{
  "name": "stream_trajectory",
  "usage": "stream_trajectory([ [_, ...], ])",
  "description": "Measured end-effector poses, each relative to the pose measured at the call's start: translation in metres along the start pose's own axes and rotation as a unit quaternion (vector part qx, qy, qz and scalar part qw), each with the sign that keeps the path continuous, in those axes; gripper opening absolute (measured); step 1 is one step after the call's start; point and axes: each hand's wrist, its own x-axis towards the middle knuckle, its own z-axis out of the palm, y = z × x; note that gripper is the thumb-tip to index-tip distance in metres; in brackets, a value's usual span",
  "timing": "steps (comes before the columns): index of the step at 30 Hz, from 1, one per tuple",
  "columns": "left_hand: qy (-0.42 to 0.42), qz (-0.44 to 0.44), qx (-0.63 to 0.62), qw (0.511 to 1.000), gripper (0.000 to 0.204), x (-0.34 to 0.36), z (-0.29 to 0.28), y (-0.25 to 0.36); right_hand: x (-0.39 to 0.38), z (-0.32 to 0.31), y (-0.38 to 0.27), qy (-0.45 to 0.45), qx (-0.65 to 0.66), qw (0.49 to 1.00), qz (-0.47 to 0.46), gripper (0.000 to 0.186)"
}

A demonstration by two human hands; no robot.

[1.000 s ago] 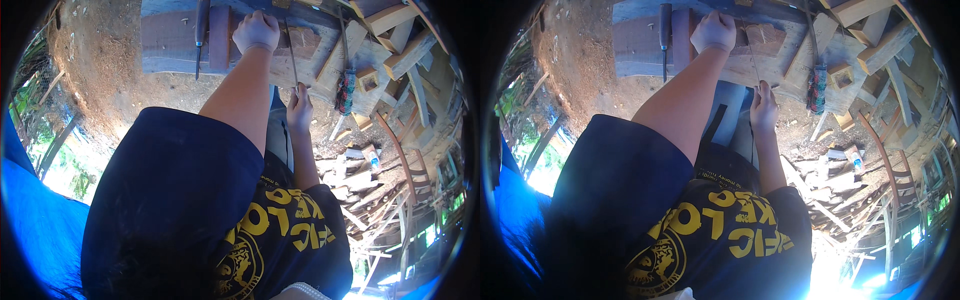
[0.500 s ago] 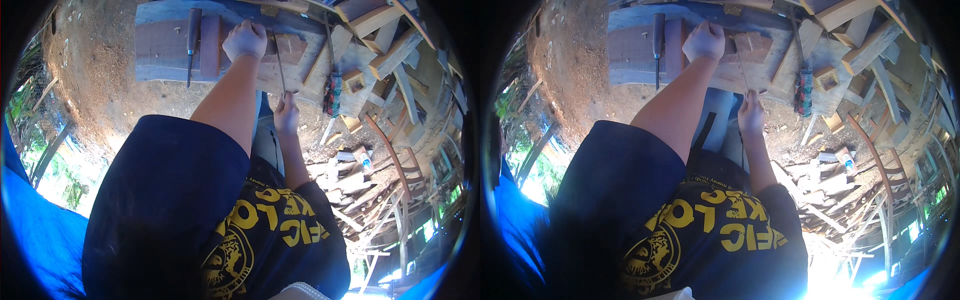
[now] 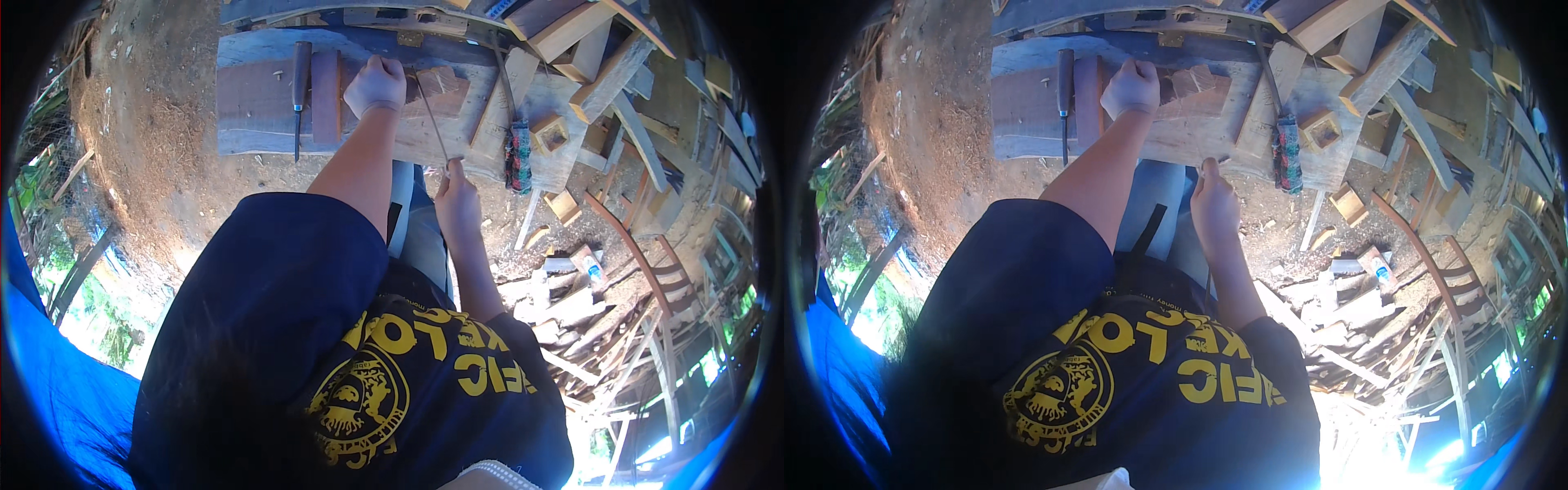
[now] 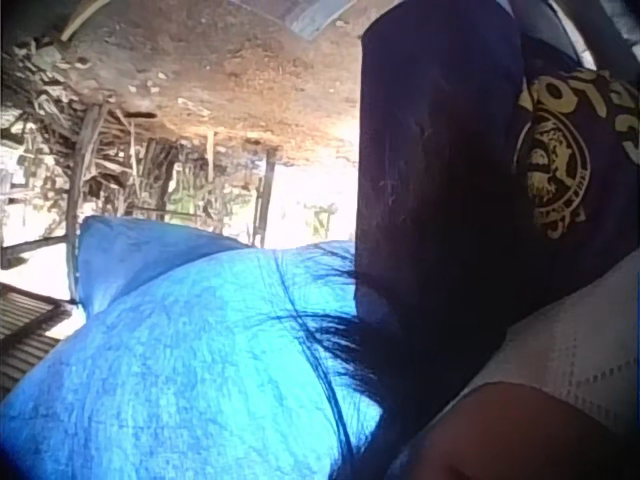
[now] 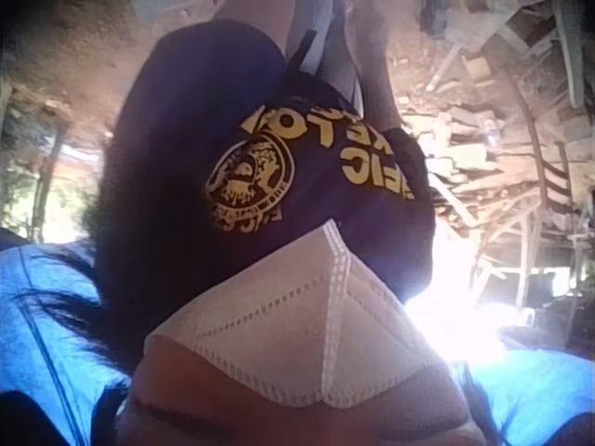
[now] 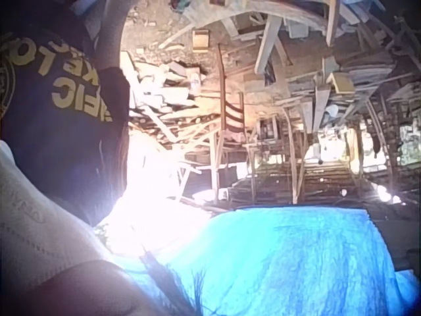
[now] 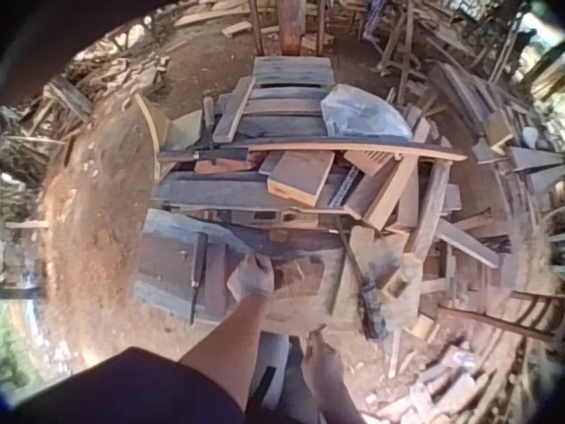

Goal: Chiseling and carving a piece of wood in a workshop.

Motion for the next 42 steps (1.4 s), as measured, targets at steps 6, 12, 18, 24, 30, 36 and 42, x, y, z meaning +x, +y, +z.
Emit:
stream_trajectory([
  [6, -0.06, -0.047, 0.017, 0.997, 0.037, 0.0, -0.003, 0.003, 0.033, -0.008, -0.01, 0.023, 0.004, 0.997, -0.073, 0.017],
  [12, 0.028, 0.004, 0.03, 0.999, 0.034, -0.004, 0.001, -0.002, -0.005, -0.029, -0.013, -0.02, 0.035, 0.998, -0.038, 0.018],
  [18, -0.055, -0.021, 0.026, 0.998, 0.038, 0.0, -0.008, 0.003, 0.046, -0.007, -0.026, 0.057, 0.046, 0.989, -0.125, 0.024],
  [24, -0.112, -0.026, 0.035, 0.993, 0.041, 0.002, -0.013, 0.005, -0.007, -0.005, 0.014, 0.024, 0.083, 0.993, -0.076, 0.027],
  [30, -0.061, -0.004, 0.042, 0.997, 0.04, 0.002, -0.003, 0.001, 0.069, 0.011, -0.016, 0.046, 0.055, 0.987, -0.141, 0.032],
  [36, 0.027, 0.035, 0.027, 0.999, 0.033, -0.001, 0.005, -0.002, 0.013, -0.007, 0.011, 0.011, 0.048, 0.997, -0.061, 0.031],
  [42, 0.049, 0.046, 0.043, 0.997, 0.034, -0.002, 0.01, -0.003, 0.059, -0.005, -0.023, 0.044, 0.065, 0.992, -0.097, 0.024],
])
